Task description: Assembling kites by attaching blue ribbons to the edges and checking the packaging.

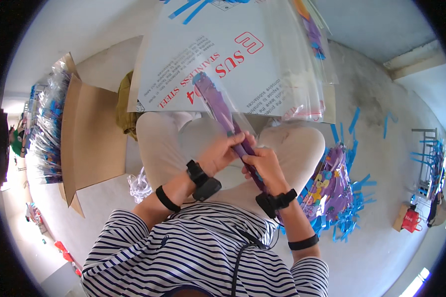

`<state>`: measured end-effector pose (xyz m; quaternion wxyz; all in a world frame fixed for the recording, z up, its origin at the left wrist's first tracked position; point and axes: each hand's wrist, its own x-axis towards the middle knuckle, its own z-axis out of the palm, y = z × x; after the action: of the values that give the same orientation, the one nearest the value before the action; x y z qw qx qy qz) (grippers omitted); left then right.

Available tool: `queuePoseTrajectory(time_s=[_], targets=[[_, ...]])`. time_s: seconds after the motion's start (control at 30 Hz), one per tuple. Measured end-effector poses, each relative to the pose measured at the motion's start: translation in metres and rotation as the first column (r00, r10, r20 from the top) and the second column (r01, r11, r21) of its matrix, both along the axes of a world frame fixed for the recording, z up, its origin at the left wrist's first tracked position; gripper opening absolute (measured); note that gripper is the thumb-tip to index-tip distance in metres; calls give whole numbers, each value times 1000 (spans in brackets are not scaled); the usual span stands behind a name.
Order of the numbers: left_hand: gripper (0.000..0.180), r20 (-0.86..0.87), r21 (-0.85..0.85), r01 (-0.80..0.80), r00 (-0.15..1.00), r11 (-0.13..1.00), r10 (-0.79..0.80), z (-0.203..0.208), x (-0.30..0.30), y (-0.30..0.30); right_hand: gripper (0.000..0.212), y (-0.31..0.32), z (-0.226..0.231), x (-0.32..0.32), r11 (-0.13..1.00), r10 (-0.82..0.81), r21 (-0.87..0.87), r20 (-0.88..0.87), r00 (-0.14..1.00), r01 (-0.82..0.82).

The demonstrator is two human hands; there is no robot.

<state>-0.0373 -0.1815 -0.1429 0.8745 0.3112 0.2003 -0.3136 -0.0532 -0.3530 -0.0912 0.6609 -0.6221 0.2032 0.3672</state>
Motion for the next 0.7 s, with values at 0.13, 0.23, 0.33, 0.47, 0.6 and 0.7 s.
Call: queuePoseTrajectory(time_s=[0.13,0.23,0.33,0.47,0.6,0.7], targets=[[32,0,-14,133,991,991,-133,0,-1,20,15,11,-9,11,998,-24,54,53,998,22],[36,-96,-31,-140,986,990,137,0,21,48,14,12,-8,9,999,34,20,1,999,-34],[33,63,-88,-133,988,987,139,-30,33,46,14,20,-11,7,999,10,35,3,1000,-11],[32,-17,-127,-152,988,980,151,-27,26,25,17,22,-6,9,998,67,-1,43,997,-67],[33,-59,-86,-268,963,960,264,-27,43,49,22,-8,12,-15,983,183,-16,27,983,-182],[31,-84,-83,-272,961,959,265,-23,49,59,21,-28,25,-41,986,164,-35,4,986,-164]])
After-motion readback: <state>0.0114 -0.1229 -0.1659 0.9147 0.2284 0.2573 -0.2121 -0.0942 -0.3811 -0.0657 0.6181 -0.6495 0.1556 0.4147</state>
